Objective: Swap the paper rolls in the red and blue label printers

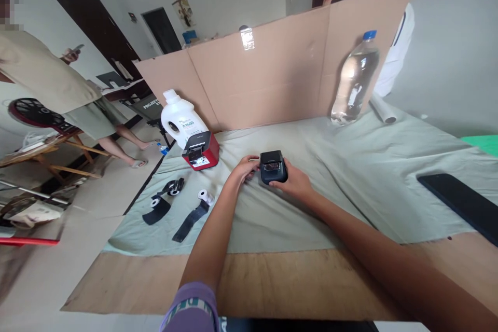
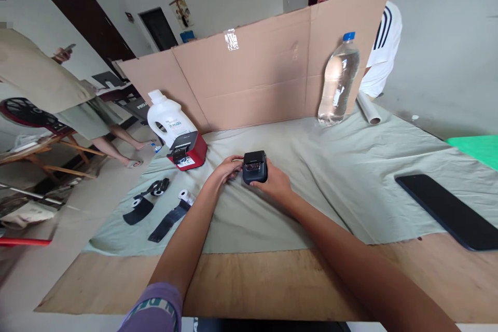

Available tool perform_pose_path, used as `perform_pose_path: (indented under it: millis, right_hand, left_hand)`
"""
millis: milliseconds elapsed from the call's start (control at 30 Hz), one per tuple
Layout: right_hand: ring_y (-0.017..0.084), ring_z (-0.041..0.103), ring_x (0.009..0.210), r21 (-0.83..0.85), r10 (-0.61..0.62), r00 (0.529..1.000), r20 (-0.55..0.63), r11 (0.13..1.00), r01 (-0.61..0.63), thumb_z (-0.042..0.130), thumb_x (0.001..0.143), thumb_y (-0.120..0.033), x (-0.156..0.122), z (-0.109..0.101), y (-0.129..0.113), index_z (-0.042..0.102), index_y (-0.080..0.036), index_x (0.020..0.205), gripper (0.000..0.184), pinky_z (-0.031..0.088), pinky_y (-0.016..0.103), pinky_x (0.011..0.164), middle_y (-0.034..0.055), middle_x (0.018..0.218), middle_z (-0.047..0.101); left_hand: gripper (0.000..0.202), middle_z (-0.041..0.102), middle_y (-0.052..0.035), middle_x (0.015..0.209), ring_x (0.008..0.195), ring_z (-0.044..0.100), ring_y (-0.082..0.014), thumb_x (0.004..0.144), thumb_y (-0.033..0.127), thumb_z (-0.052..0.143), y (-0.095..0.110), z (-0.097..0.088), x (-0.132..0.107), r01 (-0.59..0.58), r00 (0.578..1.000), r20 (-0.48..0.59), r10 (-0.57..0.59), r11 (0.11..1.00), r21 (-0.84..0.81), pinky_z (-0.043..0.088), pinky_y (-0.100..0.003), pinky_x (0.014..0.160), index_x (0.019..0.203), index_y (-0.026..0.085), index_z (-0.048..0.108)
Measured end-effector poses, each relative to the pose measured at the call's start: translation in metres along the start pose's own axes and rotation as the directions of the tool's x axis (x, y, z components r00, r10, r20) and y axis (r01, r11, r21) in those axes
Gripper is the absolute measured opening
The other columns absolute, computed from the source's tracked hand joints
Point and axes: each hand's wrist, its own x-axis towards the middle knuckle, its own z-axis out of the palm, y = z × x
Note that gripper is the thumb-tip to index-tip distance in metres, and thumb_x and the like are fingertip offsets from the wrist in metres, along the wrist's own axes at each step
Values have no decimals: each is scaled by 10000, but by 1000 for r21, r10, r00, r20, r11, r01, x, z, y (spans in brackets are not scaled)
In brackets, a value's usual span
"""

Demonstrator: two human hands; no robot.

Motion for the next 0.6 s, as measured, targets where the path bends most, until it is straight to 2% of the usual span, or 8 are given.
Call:
perform_pose_path:
  millis: [100, 233, 333, 400, 500, 600]
  right_hand:
    - [339, 682, 1055, -5, -18, 1000, -3, 1000, 18, 766, 704, -569, 0, 0, 1, 411, -233, 1467, 907, 482, 350, 763, 108, 1177, 737]
    - [341, 682, 1053, -21, -33, 999, -18, 999, 33, 759, 716, -568, 0, 0, 3, 420, -236, 1463, 885, 479, 358, 774, 108, 1178, 736]
    - [332, 682, 1049, -14, -49, 999, -18, 999, 49, 765, 714, -564, 0, 0, 4, 439, -255, 1444, 857, 477, 352, 774, 91, 1173, 737]
    - [329, 681, 1055, -4, -61, 998, -18, 998, 61, 765, 716, -562, 0, 0, 4, 446, -261, 1434, 841, 476, 348, 777, 84, 1174, 737]
    - [335, 677, 1067, 1, -56, 998, -19, 998, 56, 765, 716, -560, 1, 0, 4, 435, -249, 1440, 854, 478, 351, 776, 90, 1190, 732]
    - [339, 673, 1077, 1, -48, 999, -10, 999, 48, 762, 717, -562, 1, -1, 4, 429, -246, 1445, 861, 479, 354, 778, 94, 1200, 728]
  left_hand:
    - [332, 623, 19, 701, 543, 541, -78, 733, 147, 665, -7, 5, -2, -113, 992, -63, 112, 994, -13, 246, -160, 419, 1064, 164, 648]
    - [160, 652, 6, 713, 577, 557, -97, 772, 179, 619, -16, 10, -6, -248, 954, -171, 247, 969, 10, 372, -178, 472, 905, 163, 705]
    - [139, 727, -28, 852, 823, 663, -150, 783, 173, 605, -19, 11, -8, -327, 918, -223, 329, 944, 45, 513, -209, 658, 829, 183, 735]
    - [165, 755, -37, 969, 990, 677, -173, 786, 152, 596, -20, 10, -8, -374, 895, -234, 379, 925, 68, 545, -245, 818, 810, 200, 752]
    - [211, 775, -37, 1045, 1121, 672, -188, 801, 139, 583, -23, 8, -7, -435, 863, -231, 449, 894, 109, 520, -301, 993, 820, 219, 778]
    - [244, 781, -41, 1072, 1237, 633, -201, 814, 143, 581, -25, 8, -6, -463, 844, -233, 482, 876, 135, 468, -336, 1093, 875, 228, 801]
